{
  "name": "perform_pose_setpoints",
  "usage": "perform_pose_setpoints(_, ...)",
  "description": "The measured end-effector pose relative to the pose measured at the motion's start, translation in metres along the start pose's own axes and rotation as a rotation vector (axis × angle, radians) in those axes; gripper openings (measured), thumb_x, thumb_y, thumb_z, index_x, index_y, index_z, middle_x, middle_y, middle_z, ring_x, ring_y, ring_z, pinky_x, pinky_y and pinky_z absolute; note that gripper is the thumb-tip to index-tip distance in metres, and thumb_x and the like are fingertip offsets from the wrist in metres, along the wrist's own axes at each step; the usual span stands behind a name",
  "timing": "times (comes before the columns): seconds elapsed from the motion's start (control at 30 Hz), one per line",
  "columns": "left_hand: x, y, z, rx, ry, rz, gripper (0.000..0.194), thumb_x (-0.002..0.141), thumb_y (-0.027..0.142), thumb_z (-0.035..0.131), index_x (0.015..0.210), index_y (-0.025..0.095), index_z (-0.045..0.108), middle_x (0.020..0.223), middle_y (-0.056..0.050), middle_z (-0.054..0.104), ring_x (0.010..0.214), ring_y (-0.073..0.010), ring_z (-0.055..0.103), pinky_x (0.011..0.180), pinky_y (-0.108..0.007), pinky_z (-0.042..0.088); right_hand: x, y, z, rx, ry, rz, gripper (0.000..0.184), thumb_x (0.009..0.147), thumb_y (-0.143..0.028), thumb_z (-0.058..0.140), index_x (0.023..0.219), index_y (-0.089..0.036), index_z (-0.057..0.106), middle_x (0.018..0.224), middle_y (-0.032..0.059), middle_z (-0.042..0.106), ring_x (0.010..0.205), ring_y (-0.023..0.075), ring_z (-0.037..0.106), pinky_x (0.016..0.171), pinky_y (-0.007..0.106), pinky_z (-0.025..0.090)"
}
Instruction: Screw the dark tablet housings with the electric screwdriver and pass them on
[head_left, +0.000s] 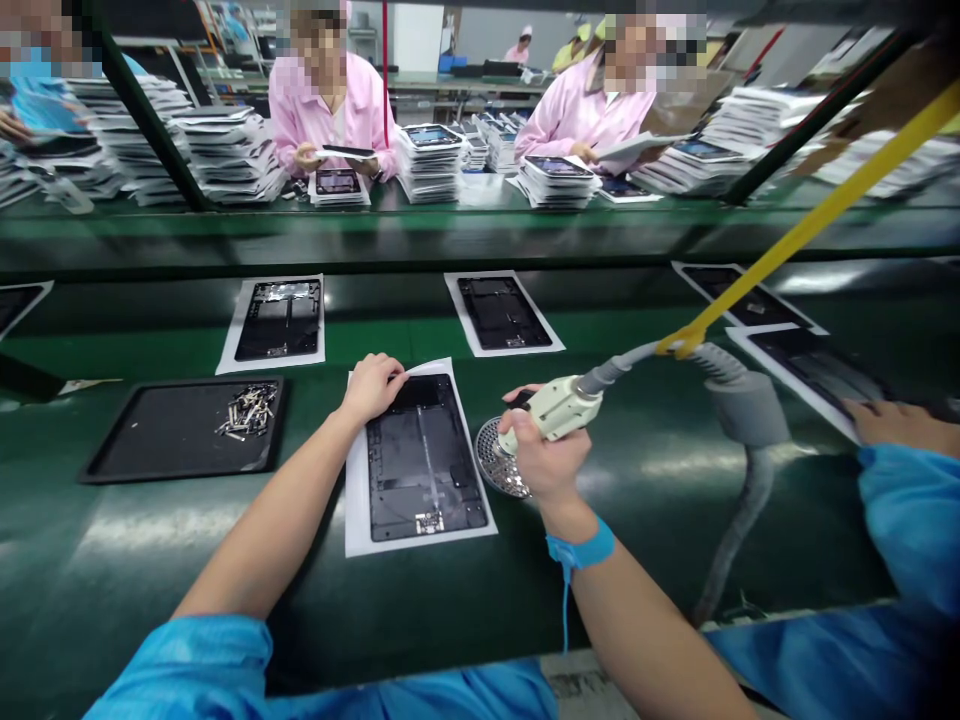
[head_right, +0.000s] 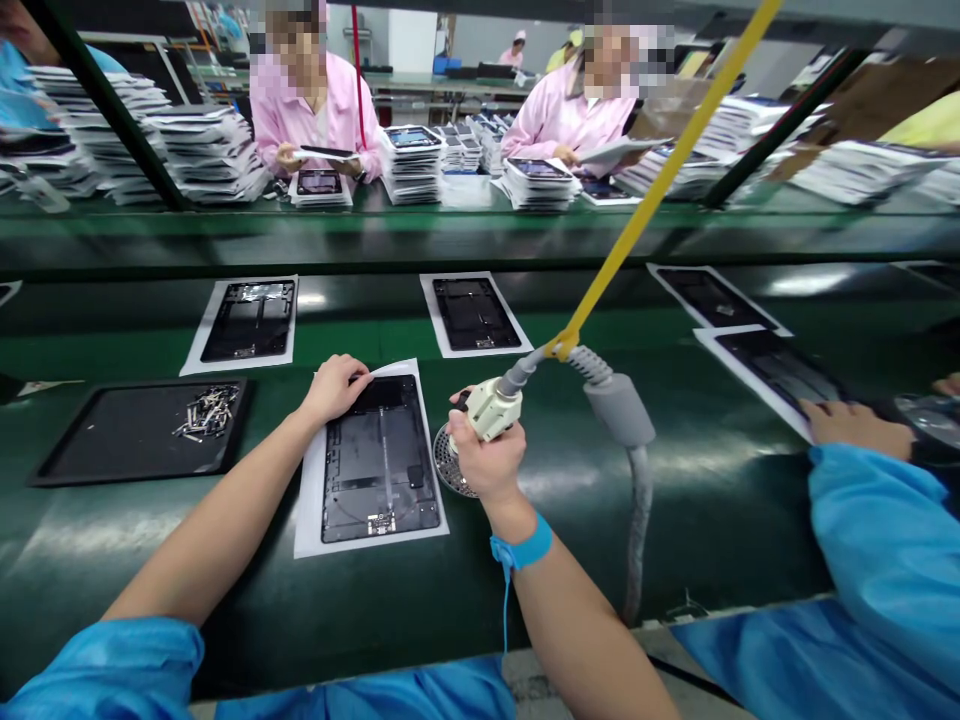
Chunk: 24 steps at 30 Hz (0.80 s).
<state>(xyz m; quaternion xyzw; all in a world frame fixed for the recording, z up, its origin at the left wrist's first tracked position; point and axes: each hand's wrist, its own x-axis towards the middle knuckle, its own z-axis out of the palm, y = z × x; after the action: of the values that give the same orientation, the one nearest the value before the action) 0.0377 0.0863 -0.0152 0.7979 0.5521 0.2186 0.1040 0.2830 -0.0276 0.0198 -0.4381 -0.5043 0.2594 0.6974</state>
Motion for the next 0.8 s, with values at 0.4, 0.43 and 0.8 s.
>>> perform_pose_setpoints(0.4,0.0,0.003,-0.001,0.001,-0.016,-0.009,0.021,0.1,0.031,0.059,0.091,0.02,0.075,0.092,-0.008,0.071,0.093,-0.0253,0.06,0.086,-0.037,0.046,-0.004,0.009,-0.006,-0.035,-0.015,0.015,0.021,0.087,-0.029,0.074,0.103,-0.021,0.062,0.08,-0.0004,0.07,0.054,0.0132,0.065,0.055,0.029,0.056)
perform_pose_setpoints(0.43,0.0,0.003,-0.001,0.001,-0.017,-0.012,0.02,0.099,0.03,0.06,0.092,0.02,0.075,0.092,-0.008,0.071,0.094,-0.0252,0.061,0.087,-0.037,0.046,-0.003,0.01,-0.006,-0.042,-0.014,0.022,0.022,0.087,-0.03,0.074,0.103,-0.021,0.062,0.081,-0.0001,0.071,0.054,0.0132,0.065,0.055,0.029,0.056)
perform_pose_setpoints(0.8,0.0,0.012,0.003,0.025,-0.035,-0.046,0.022,0.1,0.031,0.059,0.097,0.02,0.077,0.099,-0.008,0.073,0.099,-0.026,0.063,0.09,-0.038,0.047,-0.034,-0.034,0.014,0.229,-0.168,0.08,0.026,0.09,-0.037,0.073,0.11,-0.026,0.06,0.095,0.001,0.069,0.053,0.0135,0.065,0.043,0.029,0.055)
